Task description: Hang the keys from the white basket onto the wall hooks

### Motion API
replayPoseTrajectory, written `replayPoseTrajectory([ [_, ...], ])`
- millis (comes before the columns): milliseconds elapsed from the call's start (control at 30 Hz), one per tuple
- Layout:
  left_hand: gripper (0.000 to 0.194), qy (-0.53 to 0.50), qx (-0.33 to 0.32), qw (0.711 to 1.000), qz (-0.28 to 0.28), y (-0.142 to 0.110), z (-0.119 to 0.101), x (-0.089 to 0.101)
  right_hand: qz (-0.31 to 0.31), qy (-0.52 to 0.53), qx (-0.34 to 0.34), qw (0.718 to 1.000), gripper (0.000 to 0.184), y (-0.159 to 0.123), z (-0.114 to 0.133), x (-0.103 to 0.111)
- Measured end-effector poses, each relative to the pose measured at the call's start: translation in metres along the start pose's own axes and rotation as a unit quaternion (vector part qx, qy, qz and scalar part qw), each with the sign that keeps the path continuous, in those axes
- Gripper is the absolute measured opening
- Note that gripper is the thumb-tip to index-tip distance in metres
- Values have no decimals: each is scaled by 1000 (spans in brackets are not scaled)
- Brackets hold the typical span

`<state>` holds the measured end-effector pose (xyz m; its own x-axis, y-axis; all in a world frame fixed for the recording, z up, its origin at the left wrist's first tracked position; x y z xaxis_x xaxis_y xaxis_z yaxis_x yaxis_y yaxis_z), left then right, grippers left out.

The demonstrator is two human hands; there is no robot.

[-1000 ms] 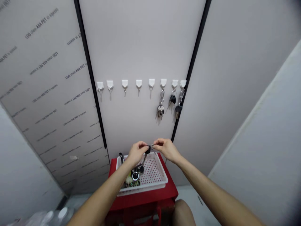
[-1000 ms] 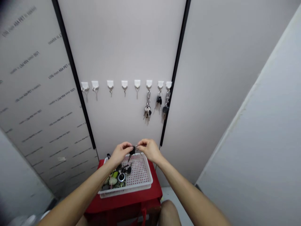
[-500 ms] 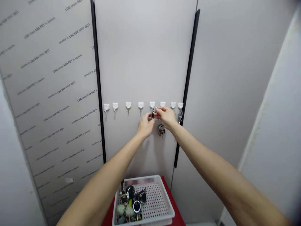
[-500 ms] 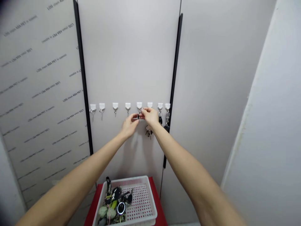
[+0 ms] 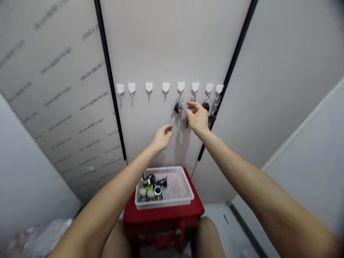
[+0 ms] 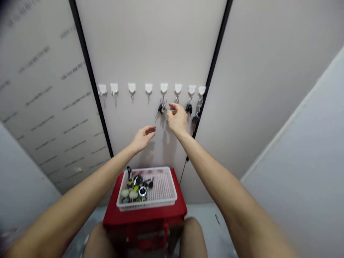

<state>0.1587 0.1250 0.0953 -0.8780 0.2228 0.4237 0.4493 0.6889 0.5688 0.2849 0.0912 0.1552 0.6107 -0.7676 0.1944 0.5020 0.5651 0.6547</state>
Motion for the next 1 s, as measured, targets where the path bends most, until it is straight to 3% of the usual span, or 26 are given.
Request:
replayPoseTrajectory([
  [33, 32, -9, 9, 1000, 14, -17, 12, -3, 16, -31, 22, 999, 25, -20, -10, -1],
  [100, 29, -13, 35, 998, 47, -53, 35, -10, 139, -92, 23, 986, 23, -69, -39, -16],
  [167, 27, -5, 66, 995, 81, -87, 57, -15, 331, -141, -6, 933, 21, -126, -73, -38],
  [200, 27, 0, 79, 992, 95, -101, 67, -18, 393, -159, -21, 905, 21, -152, -88, -47],
  [267, 26, 15, 97, 988, 121, -123, 85, -22, 443, -193, -30, 875, 26, -188, -109, -61],
  [333, 25, 30, 108, 983, 146, -136, 97, -26, 460, -231, -8, 857, 31, -206, -119, -73],
  [467, 25, 49, 128, 977, 166, -143, 108, -29, 485, -331, 38, 808, 26, -217, -122, -87],
  [600, 26, 58, 136, 974, 173, -143, 108, -28, 503, -334, -12, 797, 16, -214, -130, -80],
  [700, 27, 71, 141, 971, 178, -143, 108, -27, 520, -224, -125, 815, 12, -206, -137, -67],
  [800, 30, 86, 131, 968, 197, -142, 105, -31, 486, -84, -221, 841, 10, -191, -133, -53],
  [1000, 37, 52, 81, 965, 242, -134, 85, -48, 441, 93, -269, 851, 8, -170, -101, -38],
])
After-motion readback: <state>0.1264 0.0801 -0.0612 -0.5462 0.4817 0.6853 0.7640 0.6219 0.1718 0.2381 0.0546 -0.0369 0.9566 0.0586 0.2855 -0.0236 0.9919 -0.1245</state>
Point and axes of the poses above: each hand's wrist, its own y-axis towards the middle knuckle, its own x-axis out of the back of the hand, z = x × y, the point moved 5 cm from there along y, towards the middle knuckle, and after that the axes turned 8 degrees about -x, right-handed, at the moved point
